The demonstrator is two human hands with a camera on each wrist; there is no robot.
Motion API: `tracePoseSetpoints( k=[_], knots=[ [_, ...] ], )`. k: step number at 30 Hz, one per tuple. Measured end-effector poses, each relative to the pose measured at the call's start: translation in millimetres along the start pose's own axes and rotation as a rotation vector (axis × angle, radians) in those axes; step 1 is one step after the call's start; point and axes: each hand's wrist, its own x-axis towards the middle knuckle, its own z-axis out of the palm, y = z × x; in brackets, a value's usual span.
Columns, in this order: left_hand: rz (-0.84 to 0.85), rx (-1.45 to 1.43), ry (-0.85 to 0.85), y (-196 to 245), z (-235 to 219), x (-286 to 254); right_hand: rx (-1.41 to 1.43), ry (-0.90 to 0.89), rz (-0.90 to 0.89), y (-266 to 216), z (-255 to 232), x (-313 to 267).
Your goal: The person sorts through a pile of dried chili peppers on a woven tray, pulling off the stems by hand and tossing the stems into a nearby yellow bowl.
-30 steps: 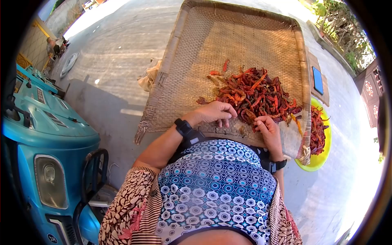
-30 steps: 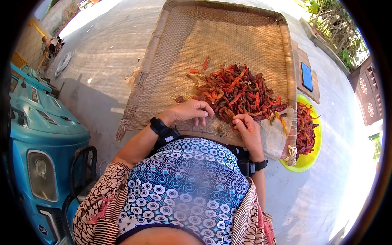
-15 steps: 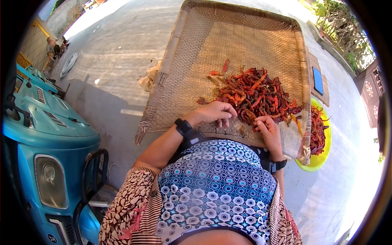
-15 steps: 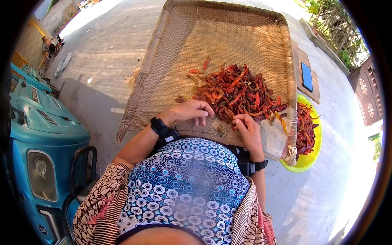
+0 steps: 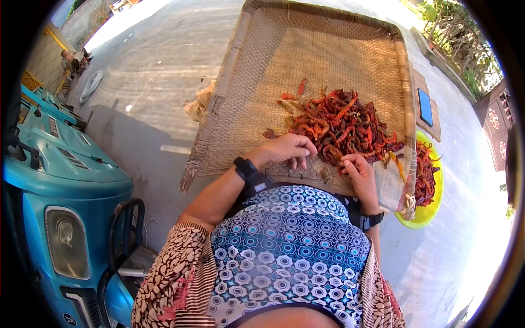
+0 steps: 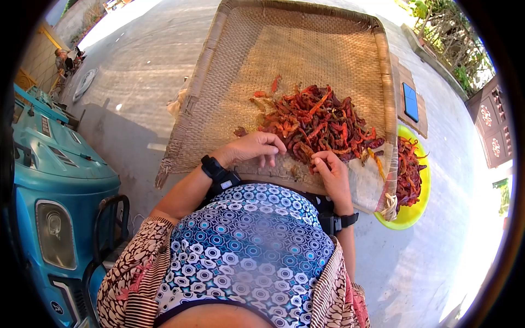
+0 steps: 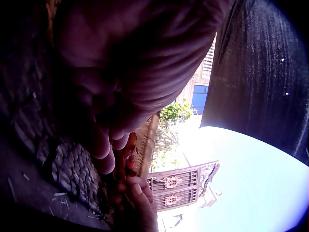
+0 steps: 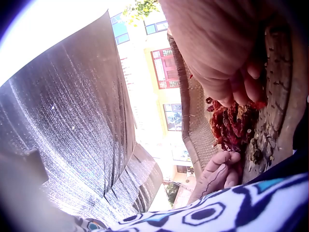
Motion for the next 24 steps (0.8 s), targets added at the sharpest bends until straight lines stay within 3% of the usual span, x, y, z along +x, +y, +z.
tracePoseSetpoints(
  k=[24],
  knots=[
    [0.004,-0.058,0.028,3.4,0.3,-2.3,0.029,-0.018,-0.001,0.4,-0.1,0.1]
  ],
)
